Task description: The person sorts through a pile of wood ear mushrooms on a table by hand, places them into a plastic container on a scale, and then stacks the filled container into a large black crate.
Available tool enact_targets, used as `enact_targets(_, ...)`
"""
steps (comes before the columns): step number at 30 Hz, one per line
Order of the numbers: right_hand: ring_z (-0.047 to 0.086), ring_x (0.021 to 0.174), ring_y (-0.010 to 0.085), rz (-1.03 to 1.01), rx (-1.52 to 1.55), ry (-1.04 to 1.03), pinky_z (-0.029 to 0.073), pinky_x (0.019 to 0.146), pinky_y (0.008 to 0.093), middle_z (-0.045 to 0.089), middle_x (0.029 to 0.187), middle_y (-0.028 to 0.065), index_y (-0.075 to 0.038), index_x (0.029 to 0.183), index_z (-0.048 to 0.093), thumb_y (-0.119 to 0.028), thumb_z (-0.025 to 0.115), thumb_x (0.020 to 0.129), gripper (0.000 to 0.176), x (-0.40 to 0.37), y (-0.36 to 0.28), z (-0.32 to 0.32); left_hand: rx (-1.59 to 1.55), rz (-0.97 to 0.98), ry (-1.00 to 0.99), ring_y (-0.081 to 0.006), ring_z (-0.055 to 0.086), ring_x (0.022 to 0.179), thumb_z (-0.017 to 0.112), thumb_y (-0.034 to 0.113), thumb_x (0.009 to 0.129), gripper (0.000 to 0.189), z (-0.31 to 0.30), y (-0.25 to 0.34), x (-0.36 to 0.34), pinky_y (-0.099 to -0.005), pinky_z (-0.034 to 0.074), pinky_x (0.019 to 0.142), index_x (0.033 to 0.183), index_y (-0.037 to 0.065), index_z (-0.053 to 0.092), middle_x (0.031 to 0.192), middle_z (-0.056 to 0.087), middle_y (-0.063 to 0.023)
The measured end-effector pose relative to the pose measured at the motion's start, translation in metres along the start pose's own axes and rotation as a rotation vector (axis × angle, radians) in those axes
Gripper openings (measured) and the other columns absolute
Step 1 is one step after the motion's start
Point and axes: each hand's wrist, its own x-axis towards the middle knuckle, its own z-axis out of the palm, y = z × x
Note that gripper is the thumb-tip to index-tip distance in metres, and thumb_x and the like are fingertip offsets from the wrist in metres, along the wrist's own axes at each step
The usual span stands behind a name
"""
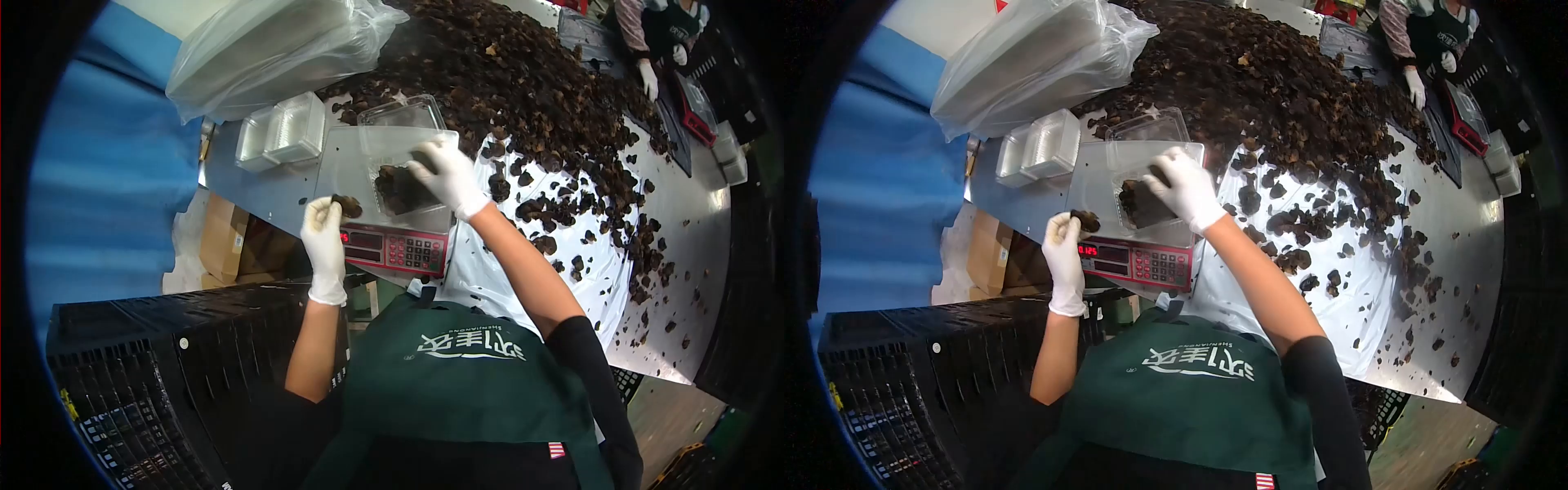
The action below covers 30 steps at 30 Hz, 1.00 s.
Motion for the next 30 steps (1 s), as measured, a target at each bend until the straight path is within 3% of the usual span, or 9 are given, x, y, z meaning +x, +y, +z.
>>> enact_targets(2, 0.055, 0.117, 0.0320, -0.029, -0.160, -0.345, 0.041, 0.100, 0.0475, 0.061, 0.120, 0.0106, -0.013, 0.116, 0.065, -0.030, 0.065, 0.088, 0.032, 0.006, 0.015, 0.025, -0.031, -0.044, -0.019, -0.0088, 0.061, 0.082, 0.059, 0.004, 0.096, 0.005, 0.002, -0.002, -0.015, -0.0238, 0.049, 0.075, 0.101, 0.003, 0.060, 0.094, 0.066, -0.0029)
enact_targets(7, 0.045, 0.131, 0.0383, -0.139, -0.222, -0.210, 0.027, 0.114, 0.0489, 0.053, 0.140, 0.0136, -0.014, 0.135, 0.056, -0.029, 0.065, 0.089, 0.050, -0.002, -0.007, -0.012, -0.076, -0.082, -0.132, -0.0085, 0.061, 0.089, 0.059, -0.001, 0.094, 0.009, 0.023, 0.009, -0.042, -0.0236, 0.050, 0.081, 0.103, 0.002, 0.060, 0.097, 0.064, -0.0020)
enact_targets(13, 0.061, 0.110, 0.0130, 0.583, 0.607, -0.490, 0.048, 0.096, 0.0300, 0.061, 0.132, 0.0118, -0.008, 0.143, 0.048, -0.019, 0.068, 0.091, 0.057, -0.079, -0.045, -0.107, -0.044, -0.076, -0.560, -0.0101, 0.062, 0.087, 0.056, 0.003, 0.096, 0.014, 0.098, -0.002, -0.080, -0.0242, 0.050, 0.080, 0.109, 0.002, 0.062, 0.098, 0.066, -0.0038)
enact_targets(17, 0.068, 0.091, 0.0152, 0.732, 0.290, -0.432, 0.054, 0.081, 0.0276, 0.072, 0.105, 0.0119, -0.003, 0.129, 0.062, -0.014, 0.069, 0.089, 0.042, -0.173, -0.009, -0.146, -0.030, -0.272, -1.109, -0.0158, 0.064, 0.103, 0.052, 0.012, 0.099, 0.033, 0.135, -0.020, -0.129, -0.0297, 0.049, 0.090, 0.130, -0.001, 0.053, 0.112, 0.066, -0.0114)
enact_targets(21, 0.067, 0.072, 0.0093, 1.204, 0.254, -0.151, 0.053, 0.062, 0.0235, 0.073, 0.093, 0.0079, 0.001, 0.116, 0.068, -0.007, 0.066, 0.089, 0.028, -0.301, 0.011, -0.231, -0.017, -0.344, -1.280, -0.0137, 0.060, 0.109, 0.058, 0.019, 0.098, 0.042, 0.139, -0.018, -0.138, -0.0291, 0.048, 0.092, 0.136, 0.002, 0.050, 0.115, 0.065, -0.0103)
enact_targets(23, 0.071, 0.081, 0.0178, 1.442, 0.070, -0.241, 0.055, 0.070, 0.0289, 0.073, 0.098, 0.0121, 0.003, 0.113, 0.069, -0.015, 0.072, 0.083, 0.034, -0.386, 0.011, -0.291, 0.136, -0.370, -1.192, -0.0110, 0.059, 0.098, 0.062, 0.020, 0.096, 0.041, 0.139, -0.018, -0.125, -0.0269, 0.048, 0.090, 0.132, 0.002, 0.054, 0.115, 0.065, -0.0069)
enact_targets(24, 0.070, 0.097, 0.0286, 1.312, -0.598, -0.620, 0.054, 0.083, 0.0356, 0.072, 0.104, 0.0184, 0.003, 0.119, 0.065, -0.028, 0.078, 0.075, 0.055, -0.421, 0.003, -0.312, 0.107, -0.336, -1.084, -0.0109, 0.060, 0.100, 0.062, 0.017, 0.096, 0.040, 0.138, -0.028, -0.120, -0.0270, 0.049, 0.089, 0.132, 0.002, 0.055, 0.114, 0.065, -0.0060)
enact_targets(25, 0.064, 0.110, 0.0342, 1.562, -0.722, -0.678, 0.049, 0.095, 0.0395, 0.068, 0.111, 0.0230, 0.002, 0.125, 0.061, -0.037, 0.080, 0.069, 0.071, -0.421, -0.017, -0.319, 0.125, -0.268, -0.997, -0.0115, 0.060, 0.103, 0.061, 0.013, 0.096, 0.037, 0.136, -0.027, -0.109, -0.0270, 0.048, 0.090, 0.130, 0.002, 0.056, 0.115, 0.065, -0.0051)
enact_targets(30, 0.049, 0.130, 0.0356, 1.018, -0.527, -0.129, 0.040, 0.108, 0.0383, 0.049, 0.140, 0.0244, 0.003, 0.140, 0.044, -0.031, 0.085, 0.067, 0.090, -0.403, 0.005, -0.252, 0.090, -0.310, -0.839, -0.0128, 0.060, 0.111, 0.057, 0.006, 0.097, 0.031, 0.122, -0.047, -0.086, -0.0269, 0.046, 0.098, 0.128, -0.001, 0.056, 0.119, 0.064, -0.0076)
